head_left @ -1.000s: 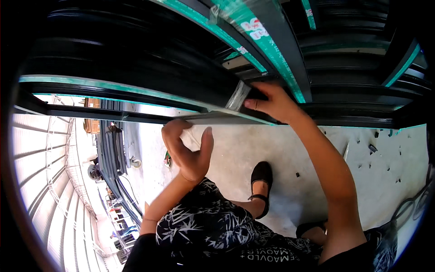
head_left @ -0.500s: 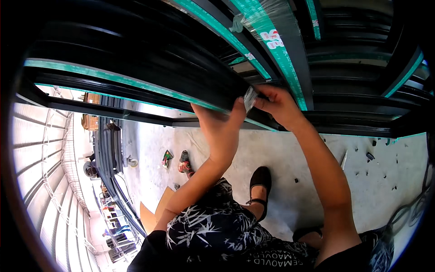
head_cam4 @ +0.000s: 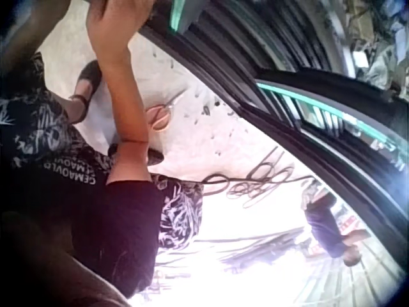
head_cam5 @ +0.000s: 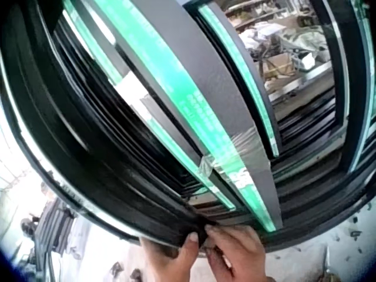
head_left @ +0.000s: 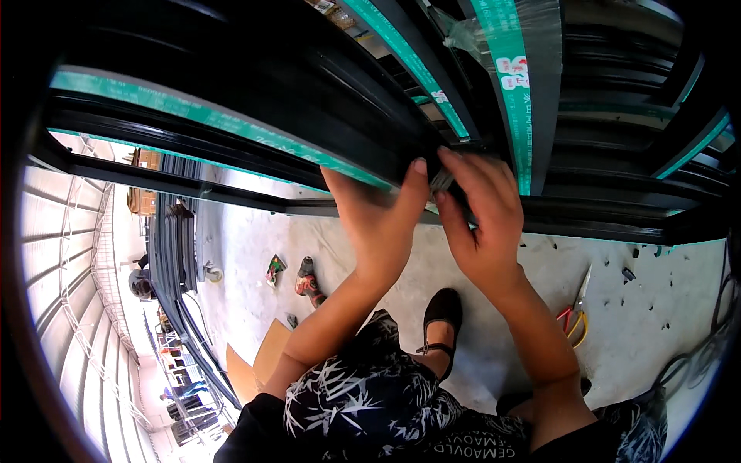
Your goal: The person installs a rubber seal into the channel of metal window frames, using shears to cut the rubber strip and pressing it into place by hand.
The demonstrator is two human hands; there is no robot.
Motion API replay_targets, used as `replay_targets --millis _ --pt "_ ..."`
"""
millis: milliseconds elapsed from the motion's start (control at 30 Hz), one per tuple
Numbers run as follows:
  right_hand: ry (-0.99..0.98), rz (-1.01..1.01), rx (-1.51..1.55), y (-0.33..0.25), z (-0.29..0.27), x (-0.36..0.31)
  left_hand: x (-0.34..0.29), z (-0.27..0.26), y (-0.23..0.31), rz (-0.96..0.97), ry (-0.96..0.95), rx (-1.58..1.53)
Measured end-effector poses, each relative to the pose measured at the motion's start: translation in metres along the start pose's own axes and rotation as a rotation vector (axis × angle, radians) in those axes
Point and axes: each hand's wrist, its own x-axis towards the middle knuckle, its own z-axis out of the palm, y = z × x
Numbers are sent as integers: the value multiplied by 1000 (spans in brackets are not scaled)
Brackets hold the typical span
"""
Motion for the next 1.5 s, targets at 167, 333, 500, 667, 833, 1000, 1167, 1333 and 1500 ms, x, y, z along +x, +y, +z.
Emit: replay_targets --millis 167,333,500,667,833,1000,1167,1333,1500 --pt "33 56 10 -4 7 15 1 0 9 12 -19 -23" --pt "93 90 73 0 15 20 4 3 9 144 38 18" --pt "149 16 -101 1 20 19 2 13 0 191 133 147" --pt "160 21 -79 -1 18 21 2 17 5 204 218 232" --pt "105 104 63 0 16 20 24 24 11 396 416 220" --pt "103 210 128 -5 12 10 28 20 25 344 360 150" --pt "162 290 118 23 1 -22 9 29 21 219 276 26" --pt "80 255 47 23 5 -23 -11 12 -15 193 162 329" --pt "103 302 -12 16 5 -29 -11 19 -12 153 151 310"
